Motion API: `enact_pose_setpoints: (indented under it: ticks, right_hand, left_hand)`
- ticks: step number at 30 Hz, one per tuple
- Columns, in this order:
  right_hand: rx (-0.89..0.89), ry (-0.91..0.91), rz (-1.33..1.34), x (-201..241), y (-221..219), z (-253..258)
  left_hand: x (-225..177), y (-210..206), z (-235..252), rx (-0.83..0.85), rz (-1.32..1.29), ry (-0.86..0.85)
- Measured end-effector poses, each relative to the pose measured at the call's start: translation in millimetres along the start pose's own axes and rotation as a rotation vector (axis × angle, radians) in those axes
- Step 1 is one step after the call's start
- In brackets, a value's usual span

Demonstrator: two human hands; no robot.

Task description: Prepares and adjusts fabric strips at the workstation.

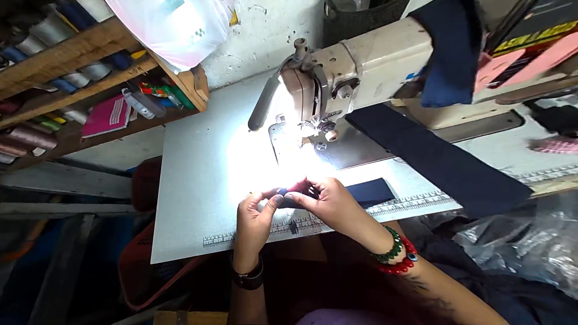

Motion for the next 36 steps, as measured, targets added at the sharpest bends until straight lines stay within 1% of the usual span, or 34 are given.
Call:
enact_pose_setpoints:
  ticks: [4, 7, 10, 12, 17, 21, 25, 29, 34, 36]
  right_hand:
    - [0.003, -0.021, -0.119, -0.3, 4.0, -2.0]
    - [0.007, 0.038, -0.206, 2.8, 5.0, -3.4]
    - [-0.023, 0.157, -0.243, 5.1, 4.7, -4.2]
    - [-0.032, 0.196, -0.269, 5.6, 4.7, -4.5]
    - [-0.003, 0.180, -0.284, 5.3, 6.4, -4.8]
    - [-0.023, 0.157, -0.251, 3.4, 7.3, -2.5]
    - [0.097, 0.045, -0.083, 6.1, 16.1, 2.2]
    - [0.119, 0.051, -0.028, 5.9, 21.7, 3.9]
    - [0.132, 0.044, 0.091, 14.1, 22.8, -1.5]
    - [0.121, 0.036, 0.090, 16.6, 22.9, -1.5]
  left_hand:
    - [0.1, -4.9, -0.4, -0.134, 0.109, -0.074]
    - [1.3, -9.1, -1.4, -0.195, 0.169, -0.113]
    - [1.5, -10.5, -1.9, -0.162, 0.157, -0.107]
    - [1.4, -9.9, -2.5, -0.133, 0.134, -0.099]
    - [0.0, -11.1, -2.9, -0.143, 0.142, -0.097]
    - [-1.7, -13.9, -3.9, -0.150, 0.190, -0.103]
    - [-4.7, -13.1, -5.9, -0.095, 0.212, -0.128]
    - [-9.0, -12.4, -5.5, -0.047, 0.166, -0.121]
    - [-10.4, -10.9, -6.2, -0.019, 0.009, -0.085]
    - [-9.4, -10.3, -6.9, -0.015, -0.036, -0.096]
Point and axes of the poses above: each hand's wrist, its own z-axis towards the middle knuckle, its own y-axis out of the back of the hand, x = y × z, the point moved 1 cm from there along z, towards the middle knuckle, and after that the axes turned 8 degrees about z, right-handed, at the moved point
